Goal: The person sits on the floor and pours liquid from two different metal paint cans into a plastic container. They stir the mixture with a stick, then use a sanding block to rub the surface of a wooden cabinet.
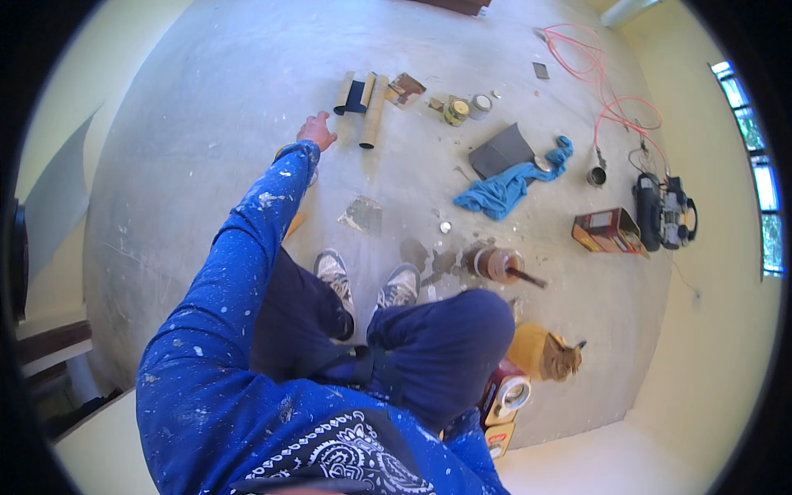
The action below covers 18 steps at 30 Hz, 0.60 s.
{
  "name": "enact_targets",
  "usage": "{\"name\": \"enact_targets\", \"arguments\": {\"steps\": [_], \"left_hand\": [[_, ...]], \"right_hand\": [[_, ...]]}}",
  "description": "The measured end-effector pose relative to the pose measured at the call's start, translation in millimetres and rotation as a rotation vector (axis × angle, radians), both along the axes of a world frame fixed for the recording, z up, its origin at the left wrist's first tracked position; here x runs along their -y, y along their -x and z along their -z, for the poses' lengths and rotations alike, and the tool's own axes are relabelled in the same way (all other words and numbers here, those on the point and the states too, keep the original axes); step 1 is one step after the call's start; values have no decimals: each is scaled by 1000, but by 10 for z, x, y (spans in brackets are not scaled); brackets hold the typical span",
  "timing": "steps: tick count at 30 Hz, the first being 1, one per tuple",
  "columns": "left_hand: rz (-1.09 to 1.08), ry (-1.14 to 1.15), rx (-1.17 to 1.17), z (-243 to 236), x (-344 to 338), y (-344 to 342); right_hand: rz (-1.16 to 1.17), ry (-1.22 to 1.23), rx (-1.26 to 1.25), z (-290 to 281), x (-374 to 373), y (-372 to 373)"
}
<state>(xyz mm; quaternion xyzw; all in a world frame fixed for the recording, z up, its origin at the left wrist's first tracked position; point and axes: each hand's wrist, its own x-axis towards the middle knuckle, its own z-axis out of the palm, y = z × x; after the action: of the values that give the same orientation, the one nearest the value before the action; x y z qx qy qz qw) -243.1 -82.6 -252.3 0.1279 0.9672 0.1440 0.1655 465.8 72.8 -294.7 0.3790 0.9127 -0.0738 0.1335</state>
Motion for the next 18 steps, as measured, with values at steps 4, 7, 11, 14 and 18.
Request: {"name": "enact_targets", "arguments": {"steps": [4, 7, 11, 14, 18], "left_hand": [[42, 132, -36, 414, -360, 406], [82, 201, -3, 699, -590, 656], [24, 177, 178, 910, -915, 908], [-47, -54, 205, 939, -1191, 1033], [-81, 42, 204, 1036, -1378, 1139]], "right_hand": [[17, -15, 22, -22, 50, -4], [37, -14, 42, -90, 73, -14], [58, -6, 61, -192, 108, -8], [83, 5, 77, -277, 139, -6], [108, 28, 79, -340, 184, 1]]}}
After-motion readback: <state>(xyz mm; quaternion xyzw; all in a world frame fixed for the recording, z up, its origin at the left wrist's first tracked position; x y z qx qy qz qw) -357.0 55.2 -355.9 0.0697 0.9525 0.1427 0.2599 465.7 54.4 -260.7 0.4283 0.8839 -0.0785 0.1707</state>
